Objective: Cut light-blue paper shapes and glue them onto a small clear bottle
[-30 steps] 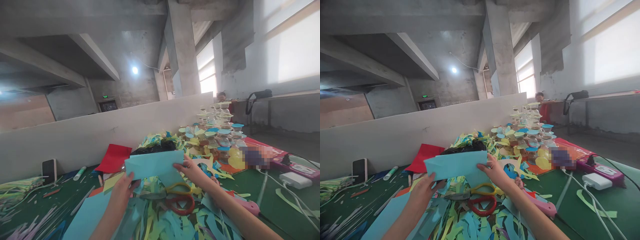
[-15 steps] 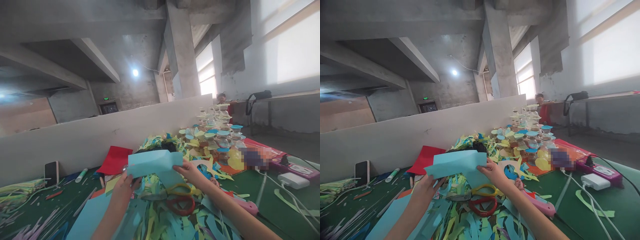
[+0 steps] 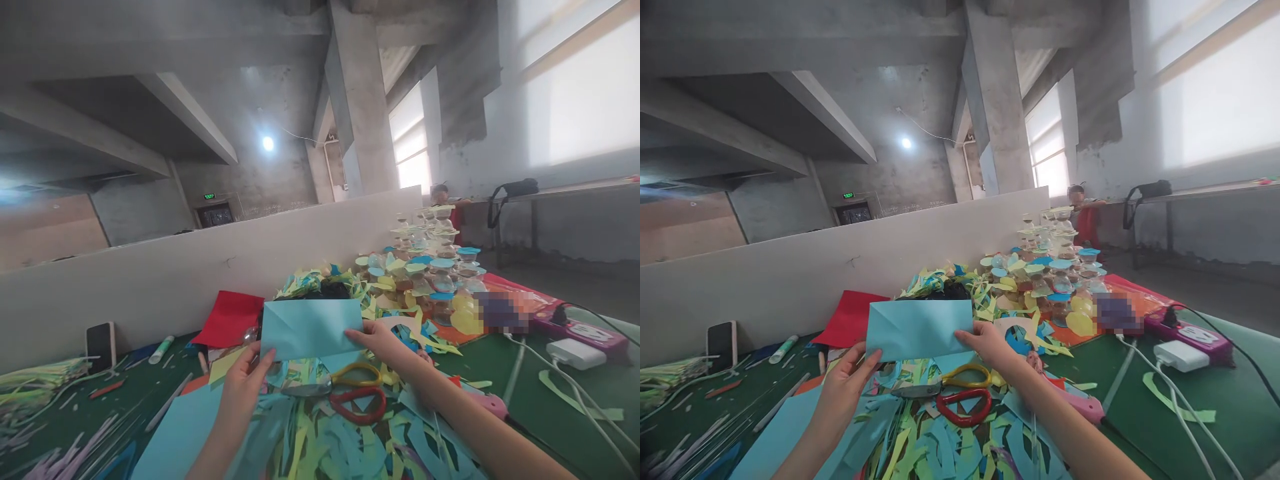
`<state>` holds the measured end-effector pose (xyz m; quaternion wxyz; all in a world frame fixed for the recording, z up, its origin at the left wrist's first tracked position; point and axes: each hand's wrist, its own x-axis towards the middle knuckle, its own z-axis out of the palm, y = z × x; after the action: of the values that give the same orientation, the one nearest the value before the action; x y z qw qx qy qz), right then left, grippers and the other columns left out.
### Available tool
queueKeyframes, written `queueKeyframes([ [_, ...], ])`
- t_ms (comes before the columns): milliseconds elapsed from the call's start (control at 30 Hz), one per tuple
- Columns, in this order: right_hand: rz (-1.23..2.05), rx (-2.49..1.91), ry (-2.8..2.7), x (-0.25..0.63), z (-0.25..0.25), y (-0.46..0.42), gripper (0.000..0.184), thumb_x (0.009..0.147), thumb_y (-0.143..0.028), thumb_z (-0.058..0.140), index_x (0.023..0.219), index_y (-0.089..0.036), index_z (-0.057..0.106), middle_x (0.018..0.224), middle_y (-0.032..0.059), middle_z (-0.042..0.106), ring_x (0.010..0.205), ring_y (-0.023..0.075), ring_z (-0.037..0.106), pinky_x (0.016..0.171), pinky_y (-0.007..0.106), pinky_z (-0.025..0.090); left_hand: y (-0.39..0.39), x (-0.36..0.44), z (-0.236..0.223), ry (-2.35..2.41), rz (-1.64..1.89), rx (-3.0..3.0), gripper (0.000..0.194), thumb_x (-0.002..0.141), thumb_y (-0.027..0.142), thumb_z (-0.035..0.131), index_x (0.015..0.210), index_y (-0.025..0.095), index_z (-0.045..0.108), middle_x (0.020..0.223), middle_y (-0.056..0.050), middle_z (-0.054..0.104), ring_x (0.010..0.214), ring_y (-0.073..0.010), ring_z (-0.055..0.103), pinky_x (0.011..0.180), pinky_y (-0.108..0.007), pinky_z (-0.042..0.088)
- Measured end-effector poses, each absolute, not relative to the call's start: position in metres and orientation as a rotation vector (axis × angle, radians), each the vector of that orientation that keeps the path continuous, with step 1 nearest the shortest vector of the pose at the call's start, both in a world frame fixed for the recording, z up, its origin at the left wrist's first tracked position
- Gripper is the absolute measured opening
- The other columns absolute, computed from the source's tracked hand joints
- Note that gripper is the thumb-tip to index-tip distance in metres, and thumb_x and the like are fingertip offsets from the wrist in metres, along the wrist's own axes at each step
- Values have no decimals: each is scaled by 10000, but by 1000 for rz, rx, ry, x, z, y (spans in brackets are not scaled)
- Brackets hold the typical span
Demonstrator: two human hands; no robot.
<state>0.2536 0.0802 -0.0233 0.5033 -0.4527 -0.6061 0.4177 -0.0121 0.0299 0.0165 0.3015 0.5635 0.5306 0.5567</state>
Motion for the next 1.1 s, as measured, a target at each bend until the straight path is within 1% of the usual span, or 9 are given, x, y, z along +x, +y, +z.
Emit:
queueKeyframes([
  [100,994,-1089,-1504,254,-27,82,377,672,-541,711,780,-185,651,701,8,646,702,196,591,636,276,446,29,-8,16,1338,1537,1530,483,701,468,707,1091,219,567,1132,-87,676,1027,-254,637,771,-298,525],
  [167,954,-1071,-1522,254,-31,83,357,699,-494,706,889,-196,659,789,17,672,766,210,609,676,287,466,31,-8,14,1298,1593,1508,534,695,462,714,1136,233,518,1188,-93,648,985,-234,647,747,-287,523],
  [267,920,-1031,-1552,254,-36,83,393,737,-418,691,1069,-217,625,907,26,686,869,222,621,749,311,488,35,-10,8,1374,1570,1486,549,711,521,689,1141,221,523,1038,-79,679,830,-213,652,661,-278,505],
  [367,936,-984,-1546,253,-36,81,516,744,-347,697,1223,-235,540,1031,37,680,972,225,619,826,335,496,38,-12,2,1459,1448,1571,474,747,563,643,1022,177,627,893,-66,691,804,-219,634,668,-278,485],
  [500,1080,-913,-1462,253,-29,74,733,742,-294,715,1391,-221,382,1106,72,673,989,231,633,856,372,520,43,-13,-4,1452,1454,1588,476,748,570,639,981,157,680,932,-74,713,861,-230,632,720,-282,485],
  [633,1233,-901,-1470,260,-22,66,511,809,-349,689,1276,-205,542,1188,96,664,1043,255,633,888,376,530,46,-12,-7,1298,1483,1527,488,735,512,681,1067,154,667,1052,-103,709,903,-238,645,798,-323,498],
  [733,1364,-898,-1451,263,-22,64,423,814,-358,698,1202,-208,622,1172,83,686,1046,262,645,919,384,529,42,-9,-5,1209,1470,1489,509,726,473,707,1128,165,653,1129,-117,693,961,-257,649,854,-366,498],
  [867,1505,-803,-1377,263,-26,67,395,790,-306,723,1165,-202,652,1157,81,697,1048,253,656,941,380,529,37,-5,0,1125,1486,1460,509,701,420,741,1130,164,645,1196,-121,672,1093,-280,616,931,-383,477],
  [1100,1630,-765,-1224,260,-14,58,280,788,-194,693,1066,-181,668,1098,87,717,980,232,691,897,338,558,41,-7,2,1048,1482,1425,570,651,372,775,1150,144,620,1218,-140,658,1113,-294,609,924,-388,488],
])
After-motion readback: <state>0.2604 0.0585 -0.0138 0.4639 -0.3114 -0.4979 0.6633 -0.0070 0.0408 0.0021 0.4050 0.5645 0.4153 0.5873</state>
